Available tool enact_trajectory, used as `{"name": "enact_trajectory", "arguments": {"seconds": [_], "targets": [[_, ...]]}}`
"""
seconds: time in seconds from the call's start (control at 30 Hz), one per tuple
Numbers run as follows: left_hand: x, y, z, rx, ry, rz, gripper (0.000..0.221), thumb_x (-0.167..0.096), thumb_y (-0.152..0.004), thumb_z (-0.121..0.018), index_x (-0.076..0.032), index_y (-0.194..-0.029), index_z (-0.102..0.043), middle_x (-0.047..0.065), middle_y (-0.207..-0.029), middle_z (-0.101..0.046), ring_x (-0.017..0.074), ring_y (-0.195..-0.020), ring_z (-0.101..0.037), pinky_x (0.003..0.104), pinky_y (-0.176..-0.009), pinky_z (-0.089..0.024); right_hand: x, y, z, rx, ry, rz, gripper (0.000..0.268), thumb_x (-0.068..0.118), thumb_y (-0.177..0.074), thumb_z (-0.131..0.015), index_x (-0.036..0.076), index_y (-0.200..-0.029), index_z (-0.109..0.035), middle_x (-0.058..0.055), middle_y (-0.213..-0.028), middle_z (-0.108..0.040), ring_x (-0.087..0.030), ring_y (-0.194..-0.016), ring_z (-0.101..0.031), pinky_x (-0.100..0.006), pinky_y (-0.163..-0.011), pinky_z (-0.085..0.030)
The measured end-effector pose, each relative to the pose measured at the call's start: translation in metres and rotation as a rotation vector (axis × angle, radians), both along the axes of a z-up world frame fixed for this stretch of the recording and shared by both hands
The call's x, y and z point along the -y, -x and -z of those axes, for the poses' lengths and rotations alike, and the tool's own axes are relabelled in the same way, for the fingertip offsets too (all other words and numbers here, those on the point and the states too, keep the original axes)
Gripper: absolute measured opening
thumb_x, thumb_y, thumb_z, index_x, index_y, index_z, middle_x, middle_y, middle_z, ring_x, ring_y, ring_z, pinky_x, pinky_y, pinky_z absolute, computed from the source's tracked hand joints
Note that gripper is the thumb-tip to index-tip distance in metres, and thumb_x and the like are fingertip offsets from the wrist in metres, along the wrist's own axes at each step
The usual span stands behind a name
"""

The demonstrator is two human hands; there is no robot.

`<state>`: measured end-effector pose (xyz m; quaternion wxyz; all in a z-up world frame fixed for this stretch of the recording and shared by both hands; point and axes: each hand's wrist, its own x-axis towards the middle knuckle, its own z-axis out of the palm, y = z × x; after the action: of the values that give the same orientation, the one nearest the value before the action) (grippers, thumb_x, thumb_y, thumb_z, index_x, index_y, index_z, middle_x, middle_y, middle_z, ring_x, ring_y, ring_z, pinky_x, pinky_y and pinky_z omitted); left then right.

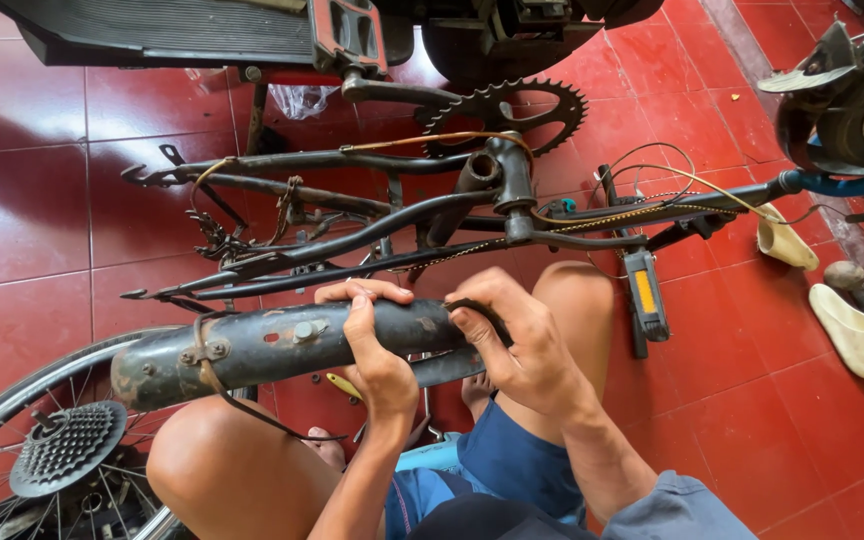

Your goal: The person is cleaning a motorcycle mudguard with a brush and then sanding it with sandpaper to prepare the surface.

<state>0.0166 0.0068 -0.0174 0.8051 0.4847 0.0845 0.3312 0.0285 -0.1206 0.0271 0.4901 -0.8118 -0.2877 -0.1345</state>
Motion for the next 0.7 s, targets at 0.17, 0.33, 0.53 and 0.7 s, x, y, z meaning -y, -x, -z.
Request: {"name": "enact_trajectory", "arguments": {"seconds": [0.17,0.33,0.53,0.7], "targets": [[-0.002,0.000,-0.005,-0.013,-0.023,-0.012,0.011,-0.017,-0.104,-0.043,-0.011,-0.095,-0.041,0.008,-0.074,-0.063,0.0173,-0.082,-0.062,0.027,-0.101,-0.041,0.009,0.002,0.009,-0.038,0.033,-0.066,0.011,0.007,-0.098,-0.066,0.003,-0.105,-0.073,-0.009,-0.094,-0.068,-0.021,-0.081,-0.069,-0.032,-0.077,-0.057],[0.000,0.002,-0.008,-0.006,-0.021,-0.017,0.010,-0.018,-0.103,-0.043,-0.011,-0.095,-0.041,0.008,-0.074,-0.063,0.0173,-0.083,-0.061,0.027,-0.101,-0.041,0.013,0.000,0.011,-0.012,0.047,-0.009,0.004,0.007,-0.090,-0.077,0.006,-0.094,-0.076,-0.006,-0.082,-0.070,-0.019,-0.068,-0.067,-0.028,-0.066,-0.054],[0.001,0.004,-0.003,0.004,-0.026,0.033,0.012,-0.019,-0.103,-0.042,-0.010,-0.096,-0.040,0.010,-0.073,-0.062,0.0203,-0.081,-0.062,0.030,-0.098,-0.044,0.004,0.003,0.003,0.019,0.111,0.022,0.002,0.009,-0.092,-0.075,0.007,-0.092,-0.075,-0.006,-0.084,-0.069,-0.016,-0.068,-0.062,-0.027,-0.064,-0.052],[0.002,0.003,-0.005,0.038,-0.133,-0.006,0.014,-0.017,-0.103,-0.046,-0.007,-0.093,-0.044,0.006,-0.077,-0.063,0.0177,-0.081,-0.063,0.027,-0.098,-0.042,0.005,0.003,-0.003,0.098,0.260,0.037,0.004,0.012,-0.091,-0.075,0.012,-0.089,-0.072,-0.003,-0.081,-0.068,-0.022,-0.065,-0.064,-0.029,-0.066,-0.050]]}}
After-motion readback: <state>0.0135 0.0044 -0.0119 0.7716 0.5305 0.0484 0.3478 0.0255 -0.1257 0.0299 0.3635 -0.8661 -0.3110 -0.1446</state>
